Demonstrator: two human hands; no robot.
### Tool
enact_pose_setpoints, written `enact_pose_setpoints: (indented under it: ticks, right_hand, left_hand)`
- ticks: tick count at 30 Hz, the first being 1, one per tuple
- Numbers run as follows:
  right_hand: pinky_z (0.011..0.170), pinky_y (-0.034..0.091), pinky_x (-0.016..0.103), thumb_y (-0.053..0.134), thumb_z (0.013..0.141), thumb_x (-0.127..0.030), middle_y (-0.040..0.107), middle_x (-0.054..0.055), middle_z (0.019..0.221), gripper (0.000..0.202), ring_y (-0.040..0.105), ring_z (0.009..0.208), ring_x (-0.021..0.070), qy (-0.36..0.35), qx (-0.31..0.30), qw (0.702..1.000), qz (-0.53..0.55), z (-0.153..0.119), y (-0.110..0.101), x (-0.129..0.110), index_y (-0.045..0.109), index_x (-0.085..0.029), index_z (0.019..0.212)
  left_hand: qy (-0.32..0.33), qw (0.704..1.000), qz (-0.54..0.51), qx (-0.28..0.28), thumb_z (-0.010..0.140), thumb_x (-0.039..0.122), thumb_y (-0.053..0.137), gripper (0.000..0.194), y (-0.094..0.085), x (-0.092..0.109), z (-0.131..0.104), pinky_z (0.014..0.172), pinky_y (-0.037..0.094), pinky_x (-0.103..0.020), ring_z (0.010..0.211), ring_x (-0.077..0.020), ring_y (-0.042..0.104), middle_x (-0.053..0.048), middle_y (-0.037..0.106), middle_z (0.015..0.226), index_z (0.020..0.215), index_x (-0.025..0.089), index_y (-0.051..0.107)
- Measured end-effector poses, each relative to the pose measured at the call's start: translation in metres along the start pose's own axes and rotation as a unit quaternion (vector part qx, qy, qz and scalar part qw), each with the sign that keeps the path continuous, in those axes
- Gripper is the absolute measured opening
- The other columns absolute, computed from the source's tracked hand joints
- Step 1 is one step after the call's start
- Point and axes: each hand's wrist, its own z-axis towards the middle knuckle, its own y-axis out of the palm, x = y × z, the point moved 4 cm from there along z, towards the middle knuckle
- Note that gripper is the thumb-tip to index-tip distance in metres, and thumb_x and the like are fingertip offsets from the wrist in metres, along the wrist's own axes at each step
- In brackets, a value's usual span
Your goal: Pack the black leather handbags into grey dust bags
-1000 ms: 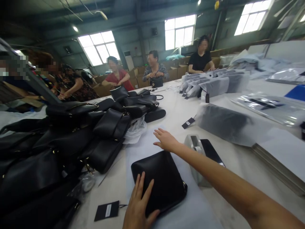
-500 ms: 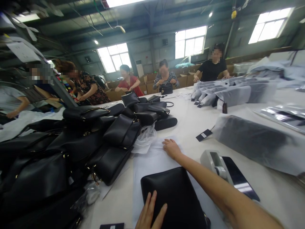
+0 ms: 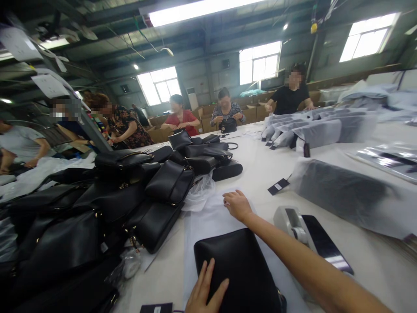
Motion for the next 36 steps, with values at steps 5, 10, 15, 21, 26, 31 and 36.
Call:
enact_pose_setpoints:
  ticks: [5,10,15,21,26,31,36]
  right_hand:
    - [0.111,0.022,0.056,0.074,0.074,-0.030,0.072,0.007,0.109,0.013,0.062,0.107,0.0290,0.022,-0.065,0.997,0.023,-0.005,-0.002,-0.003,0.065,-0.022,0.081]
    - [0.086,0.047,0.039,0.067,0.080,-0.053,0.073,0.005,0.082,0.032,0.067,0.081,0.0238,0.080,-0.114,0.988,0.062,0.002,0.003,0.003,0.067,-0.021,0.083]
    - [0.068,0.047,0.027,0.063,0.085,-0.040,0.073,0.005,0.091,0.035,0.068,0.082,0.0205,0.113,-0.113,0.984,0.082,0.012,0.001,0.010,0.065,-0.020,0.114]
    - [0.074,0.048,0.030,0.074,0.075,-0.027,0.075,0.006,0.091,0.025,0.069,0.086,0.0250,0.061,-0.131,0.988,0.058,0.021,-0.020,0.001,0.076,-0.023,0.100]
    - [0.083,0.047,0.031,0.060,0.089,-0.026,0.074,0.003,0.100,0.018,0.068,0.091,0.0225,-0.014,-0.099,0.994,0.045,0.020,-0.048,-0.011,0.077,-0.027,0.095]
    - [0.105,0.037,0.043,0.058,0.093,-0.025,0.076,0.002,0.097,0.018,0.068,0.091,0.0207,-0.057,-0.073,0.995,0.034,0.012,-0.064,-0.011,0.075,-0.026,0.097]
    - [0.109,0.036,0.046,0.057,0.095,-0.025,0.077,0.000,0.090,0.017,0.070,0.080,0.0162,-0.136,-0.026,0.989,0.053,-0.001,-0.075,-0.012,0.074,-0.026,0.098]
  left_hand:
    - [0.070,0.993,-0.070,-0.065,0.076,0.041,0.077,0.064,-0.031,-0.020,0.027,0.096,0.056,-0.042,0.121,-0.0297,0.060,-0.008,0.058,0.139,0.135,0.031,0.055]
    - [-0.019,0.993,-0.094,-0.065,0.084,0.025,0.069,0.046,-0.060,-0.030,0.059,0.097,0.055,-0.038,0.111,-0.0228,0.067,-0.003,0.069,0.124,0.129,0.028,0.059]
    - [-0.104,0.984,-0.138,-0.047,0.091,0.025,0.060,0.030,-0.064,-0.048,0.097,0.097,0.055,-0.036,0.110,-0.0207,0.067,-0.003,0.071,0.120,0.121,0.026,0.065]
    - [-0.052,0.990,-0.123,-0.039,0.091,0.011,0.051,0.046,-0.038,-0.077,0.171,0.107,0.046,-0.040,0.126,-0.0218,0.056,-0.009,0.060,0.136,0.135,0.021,0.054]
    - [0.015,0.990,-0.114,-0.086,0.084,0.013,0.066,0.047,-0.010,-0.086,0.220,0.111,0.039,-0.044,0.129,-0.0251,0.052,-0.011,0.058,0.138,0.129,0.022,0.059]
    - [0.043,0.983,-0.121,-0.135,0.078,0.034,0.076,0.025,-0.002,-0.096,0.238,0.109,0.036,-0.050,0.098,-0.0244,0.067,-0.003,0.075,0.095,0.101,0.024,0.072]
    - [0.032,0.978,-0.149,-0.143,0.095,0.050,0.047,0.037,-0.010,-0.101,0.256,0.093,0.048,-0.030,0.103,-0.0199,0.065,-0.005,0.072,0.108,0.104,0.023,0.071]
